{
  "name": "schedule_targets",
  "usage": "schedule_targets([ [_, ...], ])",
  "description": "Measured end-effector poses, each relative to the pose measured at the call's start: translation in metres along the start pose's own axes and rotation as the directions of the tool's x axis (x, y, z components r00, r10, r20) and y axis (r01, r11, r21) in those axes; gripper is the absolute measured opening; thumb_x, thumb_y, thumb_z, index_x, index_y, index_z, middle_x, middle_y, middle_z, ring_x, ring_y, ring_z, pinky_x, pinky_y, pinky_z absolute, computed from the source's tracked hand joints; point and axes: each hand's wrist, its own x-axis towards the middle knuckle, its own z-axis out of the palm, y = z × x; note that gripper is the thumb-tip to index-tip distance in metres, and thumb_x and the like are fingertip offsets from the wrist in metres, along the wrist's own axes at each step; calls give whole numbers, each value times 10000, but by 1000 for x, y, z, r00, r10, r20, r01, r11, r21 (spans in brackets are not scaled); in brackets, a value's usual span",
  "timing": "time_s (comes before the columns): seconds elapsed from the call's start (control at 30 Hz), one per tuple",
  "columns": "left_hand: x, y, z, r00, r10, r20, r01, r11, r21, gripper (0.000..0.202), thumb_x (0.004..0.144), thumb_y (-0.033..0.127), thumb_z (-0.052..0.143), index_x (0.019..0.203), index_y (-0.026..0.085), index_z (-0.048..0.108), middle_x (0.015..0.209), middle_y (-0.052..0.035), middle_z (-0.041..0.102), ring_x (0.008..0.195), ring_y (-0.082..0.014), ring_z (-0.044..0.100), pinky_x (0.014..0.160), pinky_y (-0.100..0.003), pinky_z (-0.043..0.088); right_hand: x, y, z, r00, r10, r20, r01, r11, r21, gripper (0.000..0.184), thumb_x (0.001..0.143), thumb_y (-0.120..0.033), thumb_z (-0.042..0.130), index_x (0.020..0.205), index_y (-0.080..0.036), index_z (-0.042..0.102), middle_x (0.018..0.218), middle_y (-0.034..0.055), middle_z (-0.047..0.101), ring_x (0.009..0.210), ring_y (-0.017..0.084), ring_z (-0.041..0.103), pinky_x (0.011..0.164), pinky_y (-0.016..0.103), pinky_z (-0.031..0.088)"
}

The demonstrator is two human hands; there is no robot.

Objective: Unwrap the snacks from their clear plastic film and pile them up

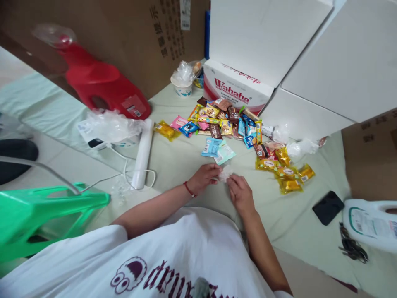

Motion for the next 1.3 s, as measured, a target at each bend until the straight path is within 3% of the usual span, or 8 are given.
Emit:
schedule_targets([
  [0.27, 0, -33, 1, 992, 118, 54, -121, 990, 69, 408, 700, 510, 827, 777, 160, 632, 690, 8, 652, 657, -93, 623, 642, -209, 452, 1, 11, 13, 892, 440, 104, -446, 815, 370, 370, 955, -518, 595, 1100, -212, 746, 983, 66, 767, 854, 217, 702, 814, 353, 567],
  [0.5, -2, -35, -5, 961, -10, -275, 16, 1000, 19, 527, 829, 729, 624, 846, 223, 479, 652, 67, 554, 439, -95, 578, 417, -209, 275, 1, 16, 45, 989, 140, 55, -146, 982, 119, 270, 967, -285, 513, 966, -230, 777, 932, 82, 715, 878, 222, 645, 819, 354, 526],
  [0.63, 6, -31, -18, 946, 80, -313, -12, 977, 214, 403, 869, 580, 636, 777, 215, 491, 571, 72, 519, 408, -93, 504, 425, -230, 250, -5, 12, 46, 992, 11, 125, -15, 999, 34, 281, 968, -253, 492, 955, -238, 772, 938, 95, 709, 914, 246, 632, 841, 377, 523],
  [0.73, 10, -33, -25, 936, 161, -312, -64, 952, 299, 241, 818, 351, 698, 739, 203, 524, 525, 85, 493, 452, -90, 475, 492, -230, 314, -4, 8, 44, 974, 219, 64, -227, 954, 196, 258, 974, -346, 518, 975, -219, 743, 916, 76, 720, 838, 220, 640, 795, 361, 541],
  [0.87, 5, -42, -26, 922, 337, -189, -230, 872, 432, 117, 835, 303, 629, 805, 199, 583, 644, 48, 586, 613, -121, 562, 621, -240, 410, 8, 1, 40, 788, 595, 161, -582, 633, 510, 379, 914, -582, 606, 956, -217, 697, 799, 23, 681, 616, 156, 554, 505, 264, 460],
  [1.07, -8, -46, -22, 904, 426, -29, -353, 785, 509, 184, 847, 345, 622, 753, 188, 615, 781, 0, 614, 718, -139, 556, 670, -260, 425, 29, -4, 48, 808, 533, 250, -568, 594, 570, 322, 780, -520, 735, 877, -213, 727, 722, -3, 668, 615, 139, 521, 571, 261, 450],
  [1.2, -7, -40, -28, 926, 360, -111, -283, 859, 426, 414, 925, 499, 575, 654, 187, 555, 601, 28, 520, 608, -121, 466, 591, -260, 350, 30, -5, 51, 864, 457, 213, -497, 702, 510, 262, 816, -465, 710, 868, -211, 748, 784, 10, 696, 692, 149, 559, 664, 277, 449],
  [1.3, -4, -36, -37, 925, 328, -190, -282, 930, 234, 437, 864, 567, 682, 694, 188, 544, 592, 54, 493, 561, -90, 411, 551, -241, 305, 29, -2, 44, 824, 540, 170, -525, 617, 586, 289, 804, -494, 748, 876, -215, 731, 702, -18, 632, 626, 130, 505, 611, 265, 414],
])
